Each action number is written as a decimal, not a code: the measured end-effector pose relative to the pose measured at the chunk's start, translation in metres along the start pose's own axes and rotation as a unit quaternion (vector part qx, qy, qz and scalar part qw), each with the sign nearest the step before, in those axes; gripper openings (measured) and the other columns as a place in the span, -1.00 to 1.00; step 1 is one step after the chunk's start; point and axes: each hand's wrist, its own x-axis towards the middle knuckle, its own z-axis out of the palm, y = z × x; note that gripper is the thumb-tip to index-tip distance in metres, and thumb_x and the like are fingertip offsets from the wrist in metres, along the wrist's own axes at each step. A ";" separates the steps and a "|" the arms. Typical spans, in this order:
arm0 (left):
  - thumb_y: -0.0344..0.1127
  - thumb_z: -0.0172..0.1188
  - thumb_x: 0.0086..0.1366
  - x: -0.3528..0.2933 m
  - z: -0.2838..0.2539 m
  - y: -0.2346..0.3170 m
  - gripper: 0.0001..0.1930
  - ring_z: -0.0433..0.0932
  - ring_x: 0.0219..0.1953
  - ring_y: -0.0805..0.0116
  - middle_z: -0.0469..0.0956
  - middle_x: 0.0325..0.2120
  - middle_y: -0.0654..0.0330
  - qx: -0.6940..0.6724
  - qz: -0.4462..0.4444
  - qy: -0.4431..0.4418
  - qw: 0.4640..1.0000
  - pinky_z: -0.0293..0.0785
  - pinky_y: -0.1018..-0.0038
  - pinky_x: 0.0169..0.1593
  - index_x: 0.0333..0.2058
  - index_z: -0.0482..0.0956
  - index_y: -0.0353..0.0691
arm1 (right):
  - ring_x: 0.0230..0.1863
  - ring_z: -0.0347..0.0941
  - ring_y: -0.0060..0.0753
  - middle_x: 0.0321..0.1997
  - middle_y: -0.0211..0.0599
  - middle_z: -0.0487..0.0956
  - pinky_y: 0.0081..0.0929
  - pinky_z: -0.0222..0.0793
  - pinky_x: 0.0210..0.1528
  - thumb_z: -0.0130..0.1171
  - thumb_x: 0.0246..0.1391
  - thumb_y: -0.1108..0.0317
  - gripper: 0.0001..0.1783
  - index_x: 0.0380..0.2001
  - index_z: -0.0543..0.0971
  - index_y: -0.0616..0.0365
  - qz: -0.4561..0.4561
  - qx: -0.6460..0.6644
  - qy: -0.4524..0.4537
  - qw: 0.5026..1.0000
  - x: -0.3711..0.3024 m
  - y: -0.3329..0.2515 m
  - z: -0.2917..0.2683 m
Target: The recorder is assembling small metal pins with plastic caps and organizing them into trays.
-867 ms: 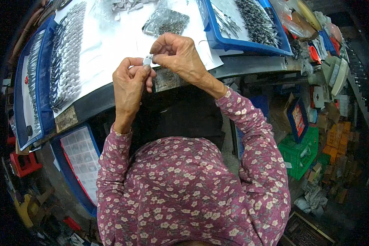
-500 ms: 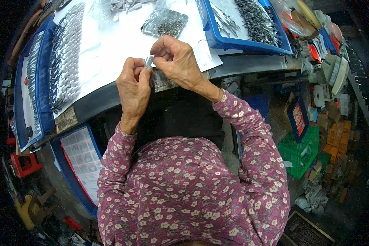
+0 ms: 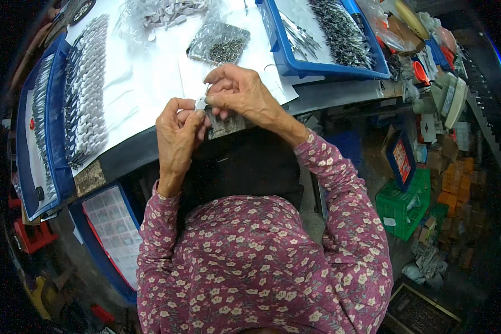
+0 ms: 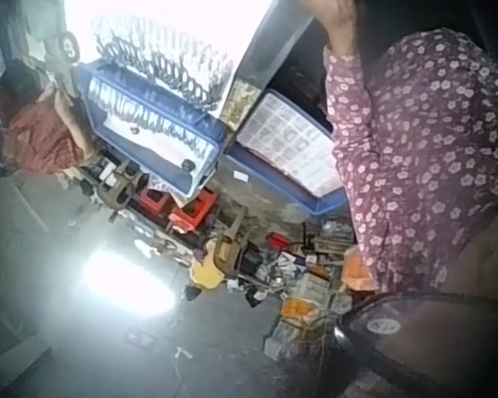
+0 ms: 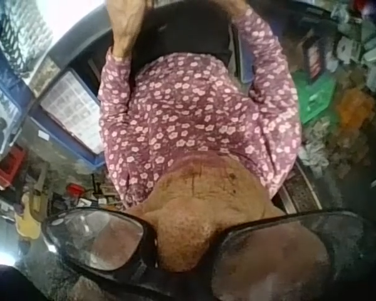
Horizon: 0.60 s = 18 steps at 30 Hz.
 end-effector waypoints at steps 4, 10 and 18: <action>-0.43 0.02 0.19 0.000 -0.006 0.002 -0.90 0.31 -0.69 0.67 0.47 -0.62 0.22 -0.040 -0.018 -0.021 0.999 0.16 0.77 -0.70 -0.35 0.32 -0.31 | -0.59 0.36 -0.69 -0.51 -0.38 0.50 -0.77 0.31 -0.54 0.10 0.00 0.40 -0.76 -0.26 0.46 0.31 -0.016 -0.126 0.026 0.992 0.014 -0.014 -0.015; -0.40 0.05 0.18 0.005 -0.009 0.001 -0.87 0.30 -0.69 0.63 0.47 -0.61 0.16 -0.093 -0.048 -0.040 0.994 0.18 0.75 -0.69 -0.35 0.32 -0.32 | -0.57 0.38 -0.47 -0.58 -0.24 0.47 -0.51 0.31 -0.50 0.09 -0.07 0.38 -0.81 -0.40 0.51 0.30 -0.173 -0.464 0.110 0.862 0.050 0.013 -0.042; -0.45 0.02 0.18 0.006 -0.010 0.001 -0.89 0.31 -0.73 0.65 0.46 -0.66 0.18 -0.100 -0.051 -0.033 0.993 0.19 0.75 -0.71 -0.36 0.31 -0.36 | -0.61 0.39 -0.42 -0.62 -0.25 0.47 -0.46 0.30 -0.52 0.03 -0.08 0.42 -0.86 -0.52 0.49 0.29 -0.199 -0.503 0.120 0.833 0.064 0.025 -0.038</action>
